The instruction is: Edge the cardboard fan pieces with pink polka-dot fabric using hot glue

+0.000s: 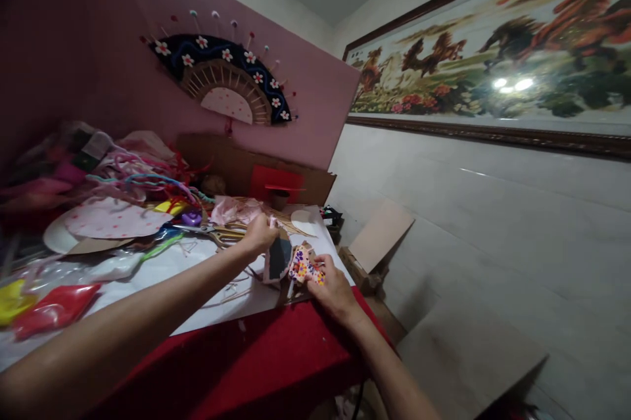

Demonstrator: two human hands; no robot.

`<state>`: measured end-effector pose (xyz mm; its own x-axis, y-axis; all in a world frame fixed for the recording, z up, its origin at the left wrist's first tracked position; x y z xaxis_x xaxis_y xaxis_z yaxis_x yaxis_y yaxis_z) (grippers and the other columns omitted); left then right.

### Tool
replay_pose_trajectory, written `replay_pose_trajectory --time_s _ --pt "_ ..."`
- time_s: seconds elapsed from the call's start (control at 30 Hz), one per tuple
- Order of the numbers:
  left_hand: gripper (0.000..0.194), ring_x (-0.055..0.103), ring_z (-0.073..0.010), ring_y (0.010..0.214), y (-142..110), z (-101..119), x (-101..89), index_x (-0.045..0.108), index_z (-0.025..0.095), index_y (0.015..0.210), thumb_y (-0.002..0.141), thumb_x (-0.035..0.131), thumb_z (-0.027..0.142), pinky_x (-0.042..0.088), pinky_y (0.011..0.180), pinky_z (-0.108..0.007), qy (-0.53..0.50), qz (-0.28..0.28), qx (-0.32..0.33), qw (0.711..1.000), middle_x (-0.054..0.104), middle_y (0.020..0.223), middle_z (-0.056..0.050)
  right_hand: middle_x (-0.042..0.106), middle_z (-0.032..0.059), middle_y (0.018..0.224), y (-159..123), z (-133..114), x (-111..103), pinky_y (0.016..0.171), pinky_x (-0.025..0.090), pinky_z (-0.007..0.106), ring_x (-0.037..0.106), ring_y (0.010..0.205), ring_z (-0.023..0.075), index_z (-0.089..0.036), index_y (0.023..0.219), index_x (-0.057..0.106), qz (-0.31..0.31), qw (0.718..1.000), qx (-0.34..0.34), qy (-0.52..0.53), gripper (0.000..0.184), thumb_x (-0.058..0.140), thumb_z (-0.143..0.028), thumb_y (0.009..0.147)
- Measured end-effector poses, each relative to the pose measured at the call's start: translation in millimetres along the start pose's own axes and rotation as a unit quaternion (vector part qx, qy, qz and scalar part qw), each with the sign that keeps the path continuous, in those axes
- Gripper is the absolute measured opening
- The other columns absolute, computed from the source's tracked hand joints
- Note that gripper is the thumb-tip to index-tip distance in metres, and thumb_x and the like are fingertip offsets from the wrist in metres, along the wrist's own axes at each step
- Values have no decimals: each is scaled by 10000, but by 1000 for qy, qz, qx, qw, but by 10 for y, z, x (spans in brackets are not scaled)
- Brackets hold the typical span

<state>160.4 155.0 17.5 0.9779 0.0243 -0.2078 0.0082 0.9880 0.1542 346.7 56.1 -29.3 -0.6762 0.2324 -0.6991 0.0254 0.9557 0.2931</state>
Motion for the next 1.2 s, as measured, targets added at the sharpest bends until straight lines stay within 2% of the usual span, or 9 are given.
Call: replay_pose_trajectory --time_s 0.13,0.23,0.33,0.43,0.53,0.63,0.87,1.03,1.2 --pt "218 588 -284 914 108 -140 157 440 215 517 563 620 101 361 636 -284 37 24 5 999 621 683 -100 639 33 801 -11 121 -179 554 435 241 576 629 146 -179 1039 466 35 985 31 165 410 617 -329 688" --pt "191 603 -261 822 187 -196 169 465 209 505 559 621 114 366 600 -275 38 26 -1 999 580 588 -58 552 -44 682 -87 71 -392 375 287 165 411 436 62 -210 1045 445 87 933 62 343 506 698 -395 648" --pt "146 579 -210 633 215 -165 104 500 190 519 544 624 116 353 522 -260 13 9 -4 1000 511 495 -6 481 -67 596 -203 -134 -420 325 216 138 339 403 38 -207 934 494 68 897 93 426 440 740 -415 635" --pt "80 487 -135 474 137 -74 -106 550 165 569 585 626 186 332 457 -239 -31 -22 7 999 494 489 19 489 -43 560 -312 -385 -248 302 201 136 323 380 29 -169 758 529 16 887 107 448 334 691 -455 700" --pt "157 448 -104 443 -62 -41 -495 569 152 617 595 660 278 340 445 -225 -70 -34 11 997 489 491 32 460 -38 489 -374 -636 65 291 224 150 313 350 39 -151 689 561 -56 870 104 479 401 564 -541 781" --pt "281 503 -104 482 -335 -135 -901 570 151 682 556 726 348 411 497 -241 -151 -51 -14 987 558 564 21 458 -47 497 -396 -924 392 295 217 146 300 359 34 -154 673 548 -129 854 95 496 382 634 -521 736" --pt "316 515 -88 456 -805 -499 -1472 549 143 675 558 741 365 394 482 -219 -204 -58 -79 974 586 583 13 383 -65 416 -362 -1763 986 294 223 169 343 300 39 -144 616 555 -270 886 -27 377 482 524 -594 787" --pt "218 438 -63 412 -891 -531 -1586 551 142 645 589 672 316 317 425 -185 -192 -65 -60 977 528 527 40 403 -52 392 -245 -1898 1274 293 254 164 343 293 38 -139 545 539 -243 902 -44 354 520 517 -599 787" --pt "182 406 -72 389 -906 -496 -1574 560 147 602 605 625 317 293 407 -198 -132 -66 -65 987 470 461 48 507 -22 518 -144 -1720 1244 268 301 170 365 313 45 -131 686 593 -172 906 -3 388 476 531 -594 777"
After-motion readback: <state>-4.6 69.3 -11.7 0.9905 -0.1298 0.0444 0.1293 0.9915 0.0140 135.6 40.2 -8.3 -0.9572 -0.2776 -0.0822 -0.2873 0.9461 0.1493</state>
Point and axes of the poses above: each hand's wrist, its own y-axis towards the middle knuckle, its own x-axis out of the palm, z = x × y, the point moved 7 cm from there along y, towards the middle knuckle
